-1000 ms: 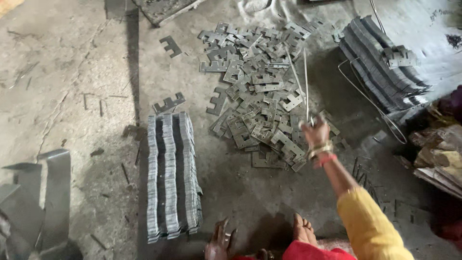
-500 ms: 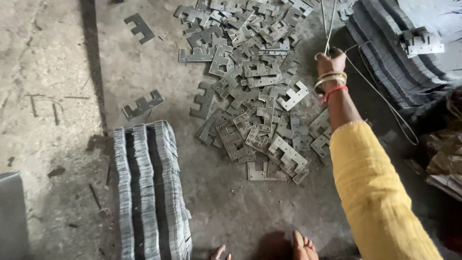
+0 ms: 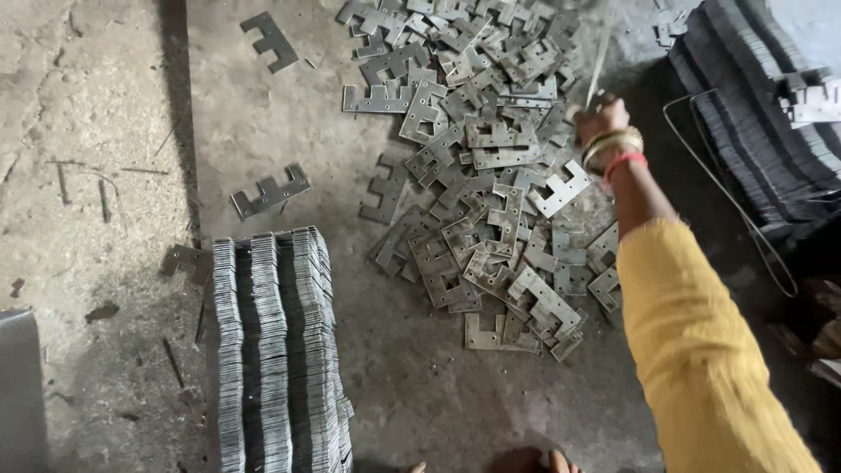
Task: The person sits on the floor and repeatedly picks up small, U-shaped metal parts from a large pile, aligns them, and stacks them into neat columns. The person occasionally uses a long metal rod to move parts around the pile.
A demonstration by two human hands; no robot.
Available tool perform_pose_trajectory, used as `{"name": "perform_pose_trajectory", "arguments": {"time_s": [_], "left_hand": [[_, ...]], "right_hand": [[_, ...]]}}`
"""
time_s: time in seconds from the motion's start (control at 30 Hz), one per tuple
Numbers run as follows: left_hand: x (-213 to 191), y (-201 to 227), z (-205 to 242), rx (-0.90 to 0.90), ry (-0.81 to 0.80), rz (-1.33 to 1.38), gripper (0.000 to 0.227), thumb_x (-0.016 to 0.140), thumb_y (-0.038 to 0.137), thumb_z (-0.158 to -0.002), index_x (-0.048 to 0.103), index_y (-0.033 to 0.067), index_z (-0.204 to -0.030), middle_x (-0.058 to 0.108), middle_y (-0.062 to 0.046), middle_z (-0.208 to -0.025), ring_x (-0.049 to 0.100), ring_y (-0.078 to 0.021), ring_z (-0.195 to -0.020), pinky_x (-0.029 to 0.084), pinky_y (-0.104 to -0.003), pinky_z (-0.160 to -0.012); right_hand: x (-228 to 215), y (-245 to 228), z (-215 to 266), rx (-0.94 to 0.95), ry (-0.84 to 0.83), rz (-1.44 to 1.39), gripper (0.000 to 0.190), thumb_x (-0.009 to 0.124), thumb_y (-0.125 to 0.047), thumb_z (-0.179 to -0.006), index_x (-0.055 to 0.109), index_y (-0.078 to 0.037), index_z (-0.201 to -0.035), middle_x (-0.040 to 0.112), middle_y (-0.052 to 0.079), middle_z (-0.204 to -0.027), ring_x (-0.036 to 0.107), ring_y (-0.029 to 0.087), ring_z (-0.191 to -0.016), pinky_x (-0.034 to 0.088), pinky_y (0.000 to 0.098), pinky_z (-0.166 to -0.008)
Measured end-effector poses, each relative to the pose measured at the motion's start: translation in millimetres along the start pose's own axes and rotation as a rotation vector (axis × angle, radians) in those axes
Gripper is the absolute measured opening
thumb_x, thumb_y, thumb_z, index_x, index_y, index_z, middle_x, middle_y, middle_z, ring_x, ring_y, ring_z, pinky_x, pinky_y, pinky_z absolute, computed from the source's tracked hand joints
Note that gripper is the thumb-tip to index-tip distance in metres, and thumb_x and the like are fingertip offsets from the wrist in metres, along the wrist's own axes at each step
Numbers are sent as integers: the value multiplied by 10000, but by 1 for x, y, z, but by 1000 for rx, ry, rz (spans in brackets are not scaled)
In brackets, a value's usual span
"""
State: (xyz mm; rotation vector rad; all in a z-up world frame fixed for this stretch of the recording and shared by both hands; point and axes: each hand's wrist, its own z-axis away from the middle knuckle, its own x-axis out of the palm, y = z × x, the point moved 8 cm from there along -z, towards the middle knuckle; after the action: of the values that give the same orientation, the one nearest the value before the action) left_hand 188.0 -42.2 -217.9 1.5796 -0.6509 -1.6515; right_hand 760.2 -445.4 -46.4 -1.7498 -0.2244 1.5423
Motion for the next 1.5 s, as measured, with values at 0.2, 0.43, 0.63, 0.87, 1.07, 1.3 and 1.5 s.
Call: {"name": "perform_pose_trajectory", "arguments": {"time_s": [0.2, 0.43, 0.63, 0.87, 1.07, 1.3, 1.5], "left_hand": [[-16, 7, 26, 26, 42, -3, 392, 710, 270, -890, 645, 125, -1249, 720, -155, -1079, 742, -272, -610, 593, -391, -476], [-72, 25, 62, 72, 77, -36, 378, 713, 266, -887, 661, 124, -1234, 724, -163, -1055, 733, -279, -594, 585, -391, -461], [-108, 78, 87, 346, 100, -30, 368, 647, 309, -971, 592, 92, -1264, 720, -177, -1089, 755, -340, -737, 624, -431, -576], [-133, 111, 114, 325, 72, -139, 406, 655, 318, -948, 605, 149, -1314, 718, -190, -1094, 724, -398, -786, 595, -486, -618], [-162, 140, 135, 439, 197, -43, 372, 656, 251, -959, 600, 104, -1297, 729, -171, -1086, 739, -365, -816, 608, -441, -623], [-179, 157, 155, 445, 241, -45, 353, 671, 237, -954, 620, 93, -1272, 732, -155, -1108, 737, -352, -815, 605, -433, -628], [-181, 166, 167, 468, 252, -72, 347, 673, 247, -963, 601, 87, -1262, 718, -147, -1081, 722, -362, -807, 591, -442, -628]], "right_hand": [[7, 15, 134, -120, -354, 169, 547, 673, -210, -971, 513, -82, -1478, 730, 174, -972, 687, 241, -649, 602, 402, -570], [-35, 74, 290, -175, -350, 184, 702, 714, -236, -926, 451, -141, -1570, 695, 196, -820, 588, 230, -651, 509, 433, -573], [-89, 116, 438, -84, -455, 99, 675, 744, -371, -920, 444, -120, -1470, 678, 109, -714, 632, 237, -572, 532, 428, -520], [-136, 131, 570, -211, -438, 27, 792, 690, -307, -857, 359, -148, -1559, 688, 156, -559, 689, 242, -460, 555, 420, -519], [-146, 193, 626, -78, -489, 178, 808, 746, -388, -838, 399, -189, -1540, 652, 162, -570, 629, 232, -486, 483, 400, -512], [-176, 232, 636, -105, -310, 47, 678, 745, -278, -833, 514, -177, -1463, 676, 117, -665, 630, 179, -568, 484, 358, -535], [-199, 241, 626, -97, -149, -120, 583, 744, -183, -829, 613, -167, -1397, 697, 79, -746, 630, 133, -637, 484, 322, -555]]}}
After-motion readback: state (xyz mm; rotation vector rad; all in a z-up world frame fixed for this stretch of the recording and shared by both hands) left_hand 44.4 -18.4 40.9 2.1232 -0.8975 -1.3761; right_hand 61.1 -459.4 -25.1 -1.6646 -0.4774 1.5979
